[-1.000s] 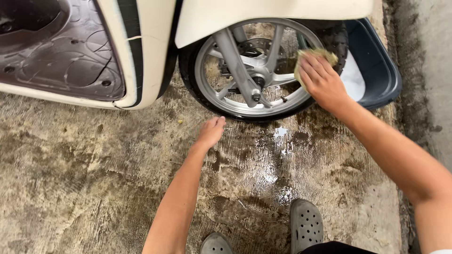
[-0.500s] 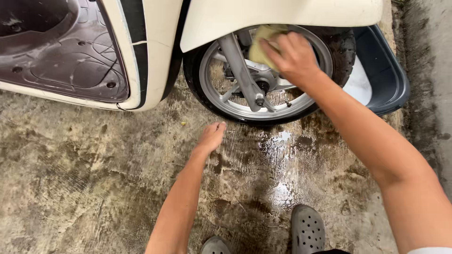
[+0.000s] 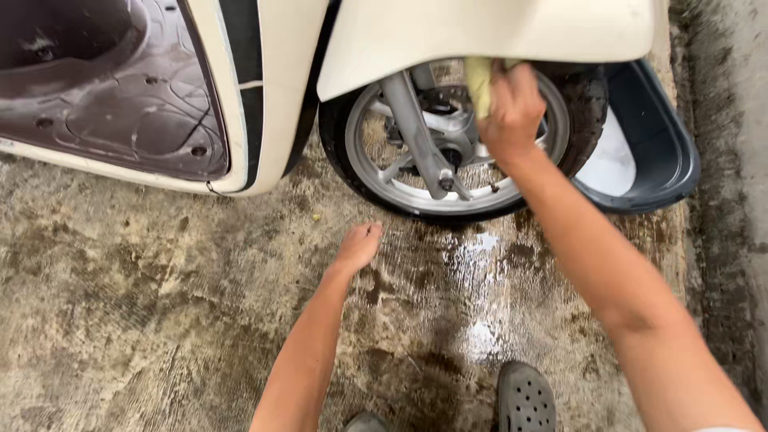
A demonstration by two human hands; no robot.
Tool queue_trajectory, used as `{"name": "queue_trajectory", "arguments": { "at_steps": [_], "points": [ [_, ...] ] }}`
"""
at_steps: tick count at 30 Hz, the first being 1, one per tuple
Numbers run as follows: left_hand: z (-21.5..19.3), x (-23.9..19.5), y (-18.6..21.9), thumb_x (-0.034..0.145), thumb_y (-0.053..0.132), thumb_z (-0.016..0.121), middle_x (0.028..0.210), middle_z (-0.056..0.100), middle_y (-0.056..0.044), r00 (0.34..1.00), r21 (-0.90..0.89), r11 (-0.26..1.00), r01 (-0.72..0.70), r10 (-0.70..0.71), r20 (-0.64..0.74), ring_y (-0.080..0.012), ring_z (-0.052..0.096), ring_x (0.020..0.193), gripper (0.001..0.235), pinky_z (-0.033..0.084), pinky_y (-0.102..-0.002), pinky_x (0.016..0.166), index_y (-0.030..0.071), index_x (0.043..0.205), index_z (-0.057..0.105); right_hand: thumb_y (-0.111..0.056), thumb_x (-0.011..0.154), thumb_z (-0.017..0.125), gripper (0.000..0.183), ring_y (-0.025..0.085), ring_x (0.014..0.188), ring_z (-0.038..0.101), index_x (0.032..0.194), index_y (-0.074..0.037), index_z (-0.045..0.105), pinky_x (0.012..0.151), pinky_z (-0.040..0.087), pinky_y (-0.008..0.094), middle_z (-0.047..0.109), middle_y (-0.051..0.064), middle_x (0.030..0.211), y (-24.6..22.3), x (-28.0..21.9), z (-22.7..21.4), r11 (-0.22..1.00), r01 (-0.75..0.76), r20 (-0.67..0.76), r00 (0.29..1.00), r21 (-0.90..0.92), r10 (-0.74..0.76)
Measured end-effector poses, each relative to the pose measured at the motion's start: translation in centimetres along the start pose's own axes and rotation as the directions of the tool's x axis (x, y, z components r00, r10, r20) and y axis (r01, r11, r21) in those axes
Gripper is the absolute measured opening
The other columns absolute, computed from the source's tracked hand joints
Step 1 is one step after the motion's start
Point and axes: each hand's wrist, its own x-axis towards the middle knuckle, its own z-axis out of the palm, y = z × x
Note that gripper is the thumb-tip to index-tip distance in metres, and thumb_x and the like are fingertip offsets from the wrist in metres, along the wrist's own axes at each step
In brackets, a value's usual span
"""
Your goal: The person wipes the front body, headlight, and front wheel of a white scooter using a yellow cloth. They dip the cloth into a bucket of soapy water and wring it out before continuing to wipe the scooter's side panels and floorboard area.
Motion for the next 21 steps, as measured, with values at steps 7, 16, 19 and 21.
{"name": "queue_trajectory", "arguments": {
  "at_steps": [7,16,19,21],
  "points": [
    [1.5,-0.3,2.2,0.100,0.051,0.039,0.109,0.077,-0.017,0.996,0.042,0.997,0.068,-0.070,0.049,-0.0348,0.069,0.109,0.054,0.048,-0.045,0.098,0.011,0.110,0.073,-0.005,0.092,0.076,0.034,0.032,0.093,0.066,0.125,0.000,0.072,0.072,0.056,0.038,0.059,0.014,0.108,2.7,-4.5,-3.4,0.987,0.058,0.163,0.986,-0.149,-0.033],
    [1.8,-2.0,2.4,0.102,0.049,0.034,0.122,0.069,-0.016,0.987,-0.019,0.996,0.092,-0.088,0.135,-0.0326,0.063,0.121,0.054,0.041,-0.048,0.106,0.010,0.118,0.068,0.002,0.091,0.074,0.019,0.026,0.080,0.059,0.110,0.003,0.073,0.061,0.050,0.038,0.056,0.014,0.098,1.6,-5.4,-2.1,0.918,-0.397,-0.094,0.914,-0.011,0.394],
    [0.8,-1.7,1.8,0.102,0.049,0.038,0.126,0.066,-0.019,0.998,0.005,1.000,0.030,-0.030,0.060,-0.0367,0.058,0.124,0.054,0.039,-0.049,0.109,0.008,0.121,0.068,0.005,0.088,0.071,0.017,0.023,0.086,0.063,0.105,0.002,0.071,0.062,0.056,0.032,0.058,0.013,0.105,-0.6,-3.2,2.5,0.817,-0.547,-0.122,0.812,0.184,0.571],
    [0.9,-1.8,1.2,0.102,0.049,0.038,0.126,0.066,-0.020,0.998,0.014,0.999,0.038,-0.039,0.054,-0.0381,0.058,0.125,0.054,0.039,-0.050,0.109,0.007,0.120,0.067,0.008,0.089,0.069,0.014,0.022,0.091,0.066,0.100,0.000,0.071,0.067,0.061,0.033,0.059,0.012,0.108,-2.9,-2.5,4.2,0.716,-0.602,-0.133,0.725,0.355,0.676]
  ]
}}
